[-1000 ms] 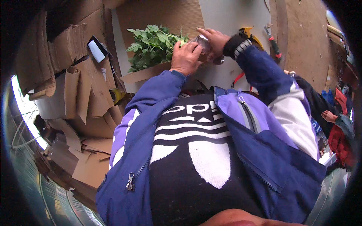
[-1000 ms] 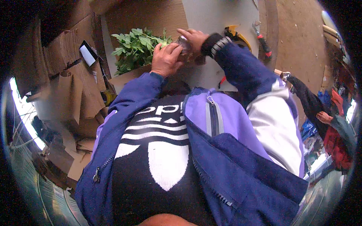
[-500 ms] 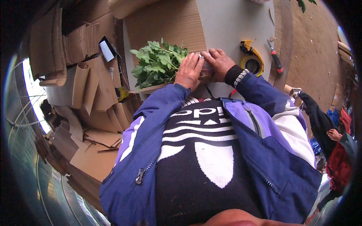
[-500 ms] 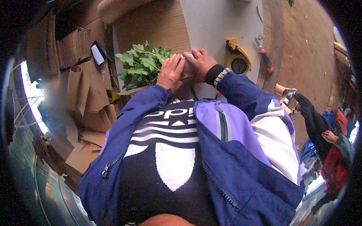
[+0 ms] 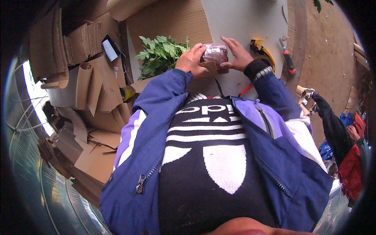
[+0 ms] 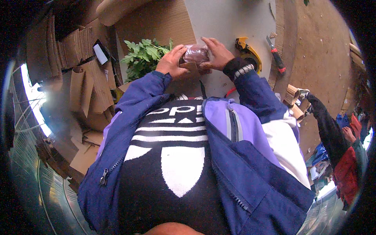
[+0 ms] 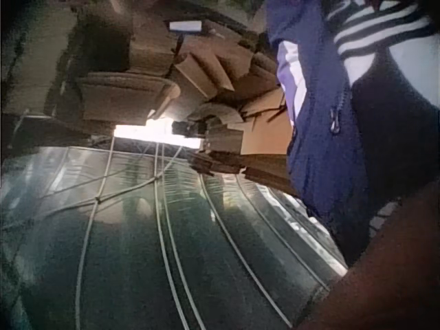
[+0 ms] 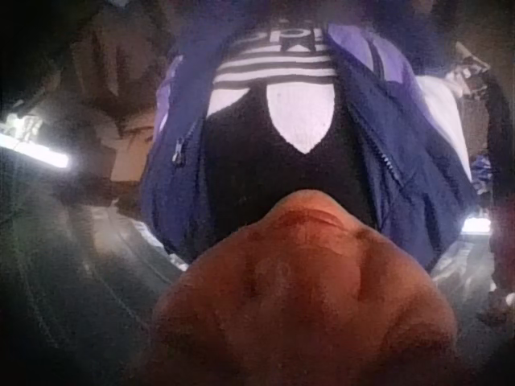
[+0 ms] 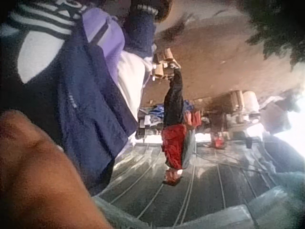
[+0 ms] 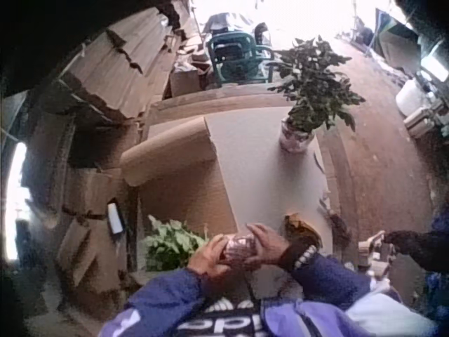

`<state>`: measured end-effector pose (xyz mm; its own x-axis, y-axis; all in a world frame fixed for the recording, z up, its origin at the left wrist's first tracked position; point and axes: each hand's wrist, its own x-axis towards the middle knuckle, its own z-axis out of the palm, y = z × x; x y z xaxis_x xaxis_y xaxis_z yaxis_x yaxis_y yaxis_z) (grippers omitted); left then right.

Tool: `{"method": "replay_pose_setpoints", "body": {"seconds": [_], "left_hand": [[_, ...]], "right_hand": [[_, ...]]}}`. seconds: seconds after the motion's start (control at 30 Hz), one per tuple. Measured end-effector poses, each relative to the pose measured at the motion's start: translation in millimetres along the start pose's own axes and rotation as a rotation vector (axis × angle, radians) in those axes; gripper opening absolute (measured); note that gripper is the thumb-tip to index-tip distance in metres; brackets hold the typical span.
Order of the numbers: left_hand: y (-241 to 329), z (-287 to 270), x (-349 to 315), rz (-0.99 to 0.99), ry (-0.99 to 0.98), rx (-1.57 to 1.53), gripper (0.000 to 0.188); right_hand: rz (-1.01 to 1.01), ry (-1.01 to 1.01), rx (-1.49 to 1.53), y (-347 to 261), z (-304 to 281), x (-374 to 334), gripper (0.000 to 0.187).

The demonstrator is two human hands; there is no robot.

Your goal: The person assembles a cylindrical cardboard planter by rolling a sheet around a potted plant, securing it with tape, and trimming the edges. They then remove the plant and cut a circular opening in the bottom of the cylinder.

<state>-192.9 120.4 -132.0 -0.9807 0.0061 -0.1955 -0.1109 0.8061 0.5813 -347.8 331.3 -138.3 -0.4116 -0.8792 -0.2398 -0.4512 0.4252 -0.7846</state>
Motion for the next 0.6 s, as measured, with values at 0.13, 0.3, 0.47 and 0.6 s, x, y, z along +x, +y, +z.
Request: {"method": "replay_pose_setpoints", "body": {"seconds": [0.13,0.3,0.47,0.6], "left_hand": [[5.0,-5.1,1.1,-0.009,0.018,-0.053,0.084],[34.3,1.3,-24.5,0.014,0.211,0.072,0.073],[33.7,9.9,-37.3,0.09,0.19,0.15,0.032],[32.2,12.7,-37.9,0.263,0.27,0.189,0.007]], "right_hand": [[0.033,-0.035,-0.178,-14.0,1.4,-9.8,0.116],[0.003,-0.257,-0.392,-24.7,8.8,14.2,0.121],[-0.062,-0.257,-0.443,-30.8,8.9,16.4,0.115],[-0.095,-0.23,-0.438,-34.8,7.3,13.0,0.116]]}}
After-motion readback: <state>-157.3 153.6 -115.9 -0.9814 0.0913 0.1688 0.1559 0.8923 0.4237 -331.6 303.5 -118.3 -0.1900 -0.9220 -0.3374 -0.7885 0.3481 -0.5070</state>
